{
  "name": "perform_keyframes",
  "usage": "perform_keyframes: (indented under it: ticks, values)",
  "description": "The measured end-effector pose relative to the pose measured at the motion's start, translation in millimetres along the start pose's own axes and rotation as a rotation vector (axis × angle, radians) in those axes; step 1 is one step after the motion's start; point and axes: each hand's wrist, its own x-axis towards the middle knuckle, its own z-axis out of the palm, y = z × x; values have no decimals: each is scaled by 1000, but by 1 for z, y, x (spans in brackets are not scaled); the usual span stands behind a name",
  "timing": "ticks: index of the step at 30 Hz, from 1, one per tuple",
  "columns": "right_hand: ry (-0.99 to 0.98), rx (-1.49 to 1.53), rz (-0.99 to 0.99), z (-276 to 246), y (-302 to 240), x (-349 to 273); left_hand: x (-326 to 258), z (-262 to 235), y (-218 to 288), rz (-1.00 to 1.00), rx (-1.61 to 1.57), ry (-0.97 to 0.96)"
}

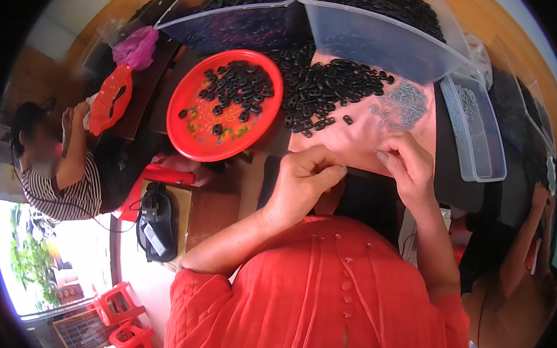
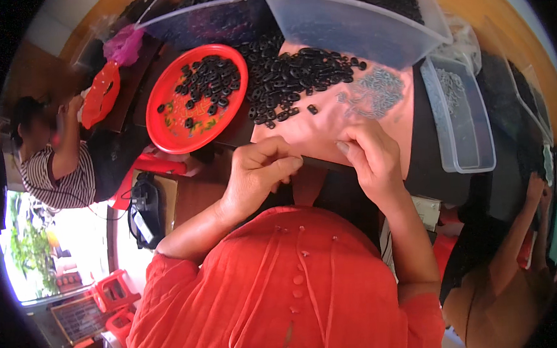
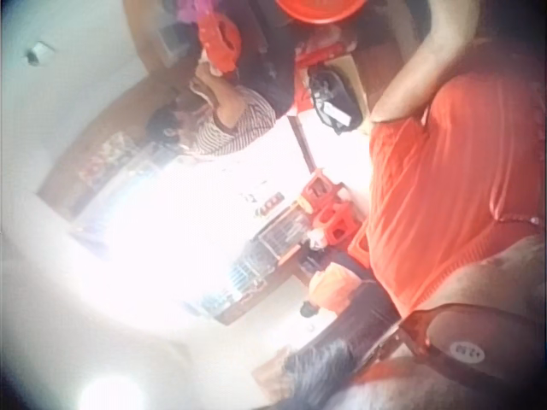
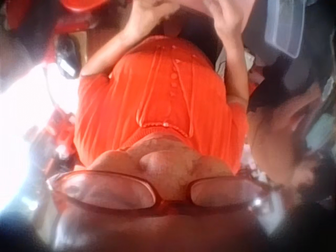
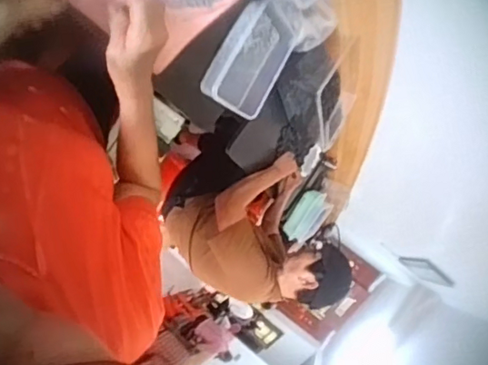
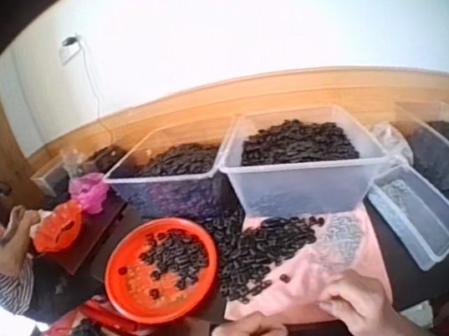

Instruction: The person assembles plastic cord locks by hand, picking up plastic pieces and small metal pins from the work table and inserting the pins into the plastic components.

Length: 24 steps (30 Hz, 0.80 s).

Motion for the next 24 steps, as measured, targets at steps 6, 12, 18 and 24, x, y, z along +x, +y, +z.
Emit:
perform_keyframes:
  ticks: [6,12,18,24]
  values:
    - [33,91,88,0,14,-5,44,1,15,673,663,58]
    - [17,182,149,0,12,-5,104,2,-7,970,1241,32]
    - [21,149,116,0,12,-4,113,1,-12,1103,1420,13]
    - [28,126,88,2,12,-7,94,6,-14,1119,1194,-93]
